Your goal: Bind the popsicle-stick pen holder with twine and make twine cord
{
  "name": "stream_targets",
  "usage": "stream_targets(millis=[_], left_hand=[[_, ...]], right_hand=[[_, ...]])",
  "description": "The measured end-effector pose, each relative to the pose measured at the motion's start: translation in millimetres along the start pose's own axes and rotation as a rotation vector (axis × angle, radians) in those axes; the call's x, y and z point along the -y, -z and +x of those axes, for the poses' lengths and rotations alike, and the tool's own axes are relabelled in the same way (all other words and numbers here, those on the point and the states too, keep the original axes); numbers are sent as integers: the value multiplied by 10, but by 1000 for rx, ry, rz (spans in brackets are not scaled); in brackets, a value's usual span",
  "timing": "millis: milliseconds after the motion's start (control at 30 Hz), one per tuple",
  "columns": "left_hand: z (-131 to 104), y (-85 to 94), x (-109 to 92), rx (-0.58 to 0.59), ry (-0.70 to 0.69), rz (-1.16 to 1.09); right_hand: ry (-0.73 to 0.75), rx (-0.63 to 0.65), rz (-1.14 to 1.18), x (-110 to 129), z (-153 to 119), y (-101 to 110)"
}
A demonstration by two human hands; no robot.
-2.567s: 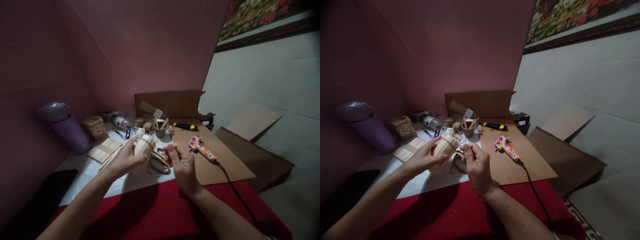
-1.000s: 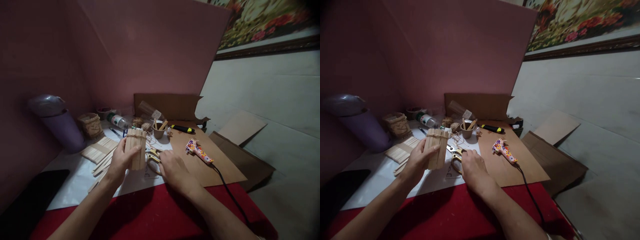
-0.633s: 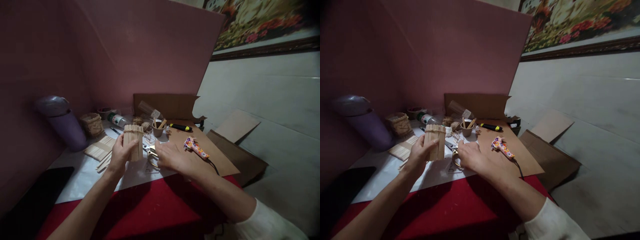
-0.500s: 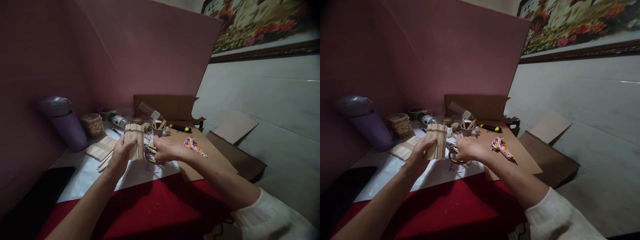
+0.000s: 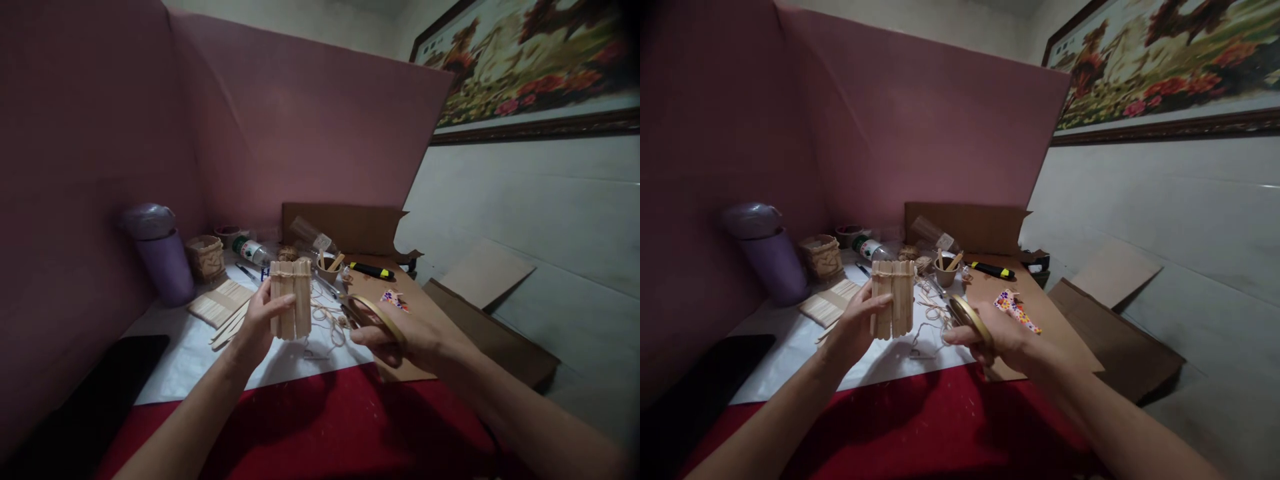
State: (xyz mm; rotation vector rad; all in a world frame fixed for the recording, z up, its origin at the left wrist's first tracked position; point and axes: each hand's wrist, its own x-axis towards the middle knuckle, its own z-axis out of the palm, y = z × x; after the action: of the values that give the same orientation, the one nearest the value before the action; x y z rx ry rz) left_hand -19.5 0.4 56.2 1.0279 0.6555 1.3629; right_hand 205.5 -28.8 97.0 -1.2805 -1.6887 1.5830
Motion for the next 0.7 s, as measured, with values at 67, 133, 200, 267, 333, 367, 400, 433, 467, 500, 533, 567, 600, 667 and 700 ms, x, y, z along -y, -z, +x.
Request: stream_targets(millis=[67, 133, 200, 267, 333, 367, 400, 433, 467, 500, 533, 567, 600, 667, 700], left_hand=[[-11, -16, 3, 16, -7, 5], [-20, -33, 9, 22, -22, 33], [-27, -47, 21, 17, -49, 93], [-33, -57, 42, -4, -93, 175], [-38, -64, 72, -23, -132, 238], [-42, -68, 88, -29, -141, 258], [-46, -72, 105, -34, -144, 273], [-51, -76, 121, -39, -142, 284], [-56, -80, 136, -48, -142, 295], [-61, -83, 150, -59, -143, 306], [-65, -84, 163, -73, -146, 315], [-66, -83, 176, -90, -151, 323], [-65, -80, 188, -113, -157, 332], [-57, -66, 212, -166, -174, 359], [-51, -57, 225, -189, -184, 377]], right_hand=[[16, -24, -23, -9, -168, -39], [66, -47, -42, -25, -299, -67], [109, -100, -21, -66, -380, -82], [112, -173, -36, -132, -415, -87], [105, -236, -69, -202, -420, -92], [116, -262, -104, -230, -419, -99], [135, -282, -150, -251, -419, -111], [161, -296, -210, -263, -422, -129], [185, -305, -274, -266, -429, -152], [198, -312, -335, -263, -439, -179], [213, -332, -397, -255, -450, -208], [218, -350, -464, -246, -460, -236], [227, -393, -528, -238, -467, -260], [250, -468, -651, -234, -470, -290], [265, -499, -699, -237, -465, -295]])
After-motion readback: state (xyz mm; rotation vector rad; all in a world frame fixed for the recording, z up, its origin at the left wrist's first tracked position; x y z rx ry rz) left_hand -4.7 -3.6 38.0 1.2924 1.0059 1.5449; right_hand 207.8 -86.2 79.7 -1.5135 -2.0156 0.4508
